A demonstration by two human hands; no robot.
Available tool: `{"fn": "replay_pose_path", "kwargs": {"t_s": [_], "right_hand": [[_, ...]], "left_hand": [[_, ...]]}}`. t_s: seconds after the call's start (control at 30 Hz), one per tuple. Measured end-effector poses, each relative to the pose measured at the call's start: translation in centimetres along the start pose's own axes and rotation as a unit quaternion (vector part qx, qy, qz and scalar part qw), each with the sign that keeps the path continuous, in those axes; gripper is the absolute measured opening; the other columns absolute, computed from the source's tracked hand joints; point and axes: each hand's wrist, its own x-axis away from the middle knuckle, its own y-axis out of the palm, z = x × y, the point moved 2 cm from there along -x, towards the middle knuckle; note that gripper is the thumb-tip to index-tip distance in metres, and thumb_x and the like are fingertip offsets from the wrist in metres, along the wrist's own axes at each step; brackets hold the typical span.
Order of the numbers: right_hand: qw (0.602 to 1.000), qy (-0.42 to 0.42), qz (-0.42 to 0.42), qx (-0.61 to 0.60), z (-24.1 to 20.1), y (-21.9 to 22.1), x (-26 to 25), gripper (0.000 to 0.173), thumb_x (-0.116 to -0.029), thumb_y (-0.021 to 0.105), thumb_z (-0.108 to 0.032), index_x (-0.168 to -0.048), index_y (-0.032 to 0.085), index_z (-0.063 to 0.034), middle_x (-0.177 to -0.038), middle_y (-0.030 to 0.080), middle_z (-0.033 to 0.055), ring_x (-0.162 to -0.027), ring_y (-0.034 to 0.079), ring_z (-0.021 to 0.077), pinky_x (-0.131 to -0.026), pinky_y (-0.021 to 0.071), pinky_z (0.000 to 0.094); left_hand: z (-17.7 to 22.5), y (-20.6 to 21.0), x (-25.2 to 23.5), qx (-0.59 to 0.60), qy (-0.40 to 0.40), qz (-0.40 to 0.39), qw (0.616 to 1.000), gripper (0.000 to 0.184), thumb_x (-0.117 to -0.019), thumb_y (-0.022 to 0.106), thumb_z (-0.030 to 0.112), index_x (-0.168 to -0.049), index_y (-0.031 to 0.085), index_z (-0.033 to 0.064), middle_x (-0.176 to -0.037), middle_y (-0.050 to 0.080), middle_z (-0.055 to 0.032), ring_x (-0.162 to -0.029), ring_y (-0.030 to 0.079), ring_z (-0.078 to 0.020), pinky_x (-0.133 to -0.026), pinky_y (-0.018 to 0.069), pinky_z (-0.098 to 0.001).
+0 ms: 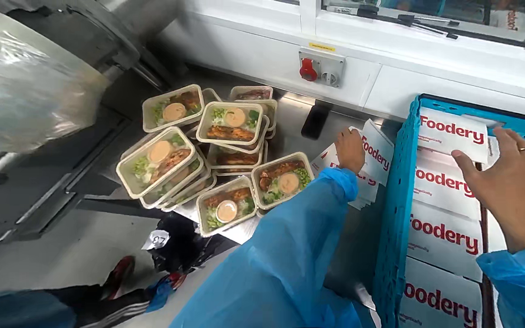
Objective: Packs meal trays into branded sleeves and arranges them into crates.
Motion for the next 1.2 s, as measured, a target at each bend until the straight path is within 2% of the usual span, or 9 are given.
{"fn": "replay_pose_path", "kwargs": {"t_s": [0.17,0.23,0.3,0.5,0.7,0.83,0.93,1.07,1.2], "right_hand": [[0.980,0.005,-0.142,-0.138,-6.3,0.7,4.5,0.072,-0.0957,0.070,-0.042,-0.150,0.044,-0.0022,-0.143,0.054,0.0251,-0.124,0.057,0.0472,-0.098,0.0465,0.0698],[0.961,0.013,-0.175,-0.214,-9.9,3.2,6.7,0.054,-0.0884,0.080,-0.037,-0.131,0.061,-0.0100,-0.111,0.072,0.0104,-0.097,0.072,0.0278,-0.082,0.0601,0.0542],[0.951,0.010,-0.179,-0.251,-13.6,5.4,8.9,0.041,-0.0844,0.085,-0.032,-0.114,0.066,-0.0103,-0.092,0.073,0.0056,-0.083,0.072,0.0198,-0.074,0.0605,0.0479],[0.912,0.009,-0.282,-0.299,-22.1,10.5,15.1,0.080,-0.0747,0.092,-0.029,-0.140,0.051,-0.0074,-0.115,0.069,0.0118,-0.105,0.069,0.0233,-0.092,0.0581,0.0494],[0.905,-0.025,-0.275,-0.324,-26.3,10.5,21.3,0.036,-0.0793,0.084,-0.024,-0.105,0.065,-0.0075,-0.095,0.069,0.0050,-0.089,0.068,0.0187,-0.079,0.0596,0.0408],[0.809,-0.033,-0.516,-0.279,-27.1,10.2,24.8,0.019,-0.0860,0.077,-0.015,-0.103,0.072,-0.0073,-0.089,0.075,0.0005,-0.083,0.072,0.0098,-0.079,0.0609,0.0285],[0.792,0.016,-0.518,-0.323,-27.2,11.2,27.5,0.010,-0.0924,0.068,-0.007,-0.102,0.070,-0.0043,-0.086,0.075,0.0028,-0.078,0.072,0.0105,-0.074,0.0610,0.0277],[0.740,0.087,-0.486,-0.456,-28.1,10.7,30.8,0.017,-0.0898,0.067,-0.010,-0.106,0.070,-0.0073,-0.093,0.076,0.0056,-0.084,0.073,0.0149,-0.079,0.0624,0.0323],[0.795,0.036,-0.422,-0.433,-27.9,8.2,31.1,0.012,-0.0908,0.066,-0.011,-0.100,0.075,-0.0109,-0.089,0.076,0.0015,-0.080,0.072,0.0092,-0.074,0.0610,0.0254]], "left_hand": [[-4.6,-12.1,10.8,0.283,0.118,0.083,0.948,0.021,-0.1022,0.061,0.018,-0.109,0.066,-0.0017,-0.094,0.070,-0.0114,-0.082,0.068,-0.0174,-0.077,0.0589,-0.0364],[-8.0,-15.2,17.0,0.328,0.113,0.083,0.934,0.014,-0.1006,0.063,0.017,-0.106,0.066,0.0045,-0.089,0.068,-0.0053,-0.073,0.065,-0.0132,-0.067,0.0582,-0.0310],[-11.8,-16.2,21.8,0.411,0.068,0.062,0.907,0.008,-0.0950,0.069,0.012,-0.100,0.068,0.0055,-0.085,0.069,-0.0034,-0.073,0.067,-0.0126,-0.069,0.0597,-0.0306],[-19.9,-18.3,31.2,0.494,0.016,0.054,0.868,0.031,-0.0936,0.068,0.012,-0.119,0.061,-0.0049,-0.104,0.073,-0.0073,-0.098,0.070,-0.0126,-0.091,0.0576,-0.0314],[-26.6,-17.0,37.0,0.518,0.003,0.024,0.855,0.036,-0.1007,0.058,0.009,-0.128,0.051,-0.0131,-0.115,0.069,-0.0122,-0.108,0.068,-0.0106,-0.100,0.0558,-0.0306],[-29.7,-18.0,39.7,0.434,-0.006,-0.051,0.900,0.040,-0.1032,0.057,0.021,-0.129,0.054,-0.0093,-0.112,0.070,-0.0125,-0.104,0.069,-0.0131,-0.095,0.0576,-0.0333],[-29.5,-20.0,40.9,0.157,0.072,0.165,0.971,0.066,-0.0912,0.076,0.033,-0.138,0.050,-0.0060,-0.124,0.067,-0.0167,-0.114,0.067,-0.0214,-0.098,0.0560,-0.0434],[-25.5,-24.4,38.1,-0.145,0.323,0.158,0.922,0.092,-0.0839,0.069,0.068,-0.154,0.044,0.0143,-0.161,0.037,-0.0190,-0.152,0.032,-0.0343,-0.121,0.0192,-0.0675],[-22.3,-24.3,36.5,-0.119,0.351,-0.032,0.928,0.079,-0.0845,0.079,0.048,-0.145,0.055,0.0041,-0.137,0.064,-0.0129,-0.119,0.067,-0.0271,-0.099,0.0550,-0.0483]]}}
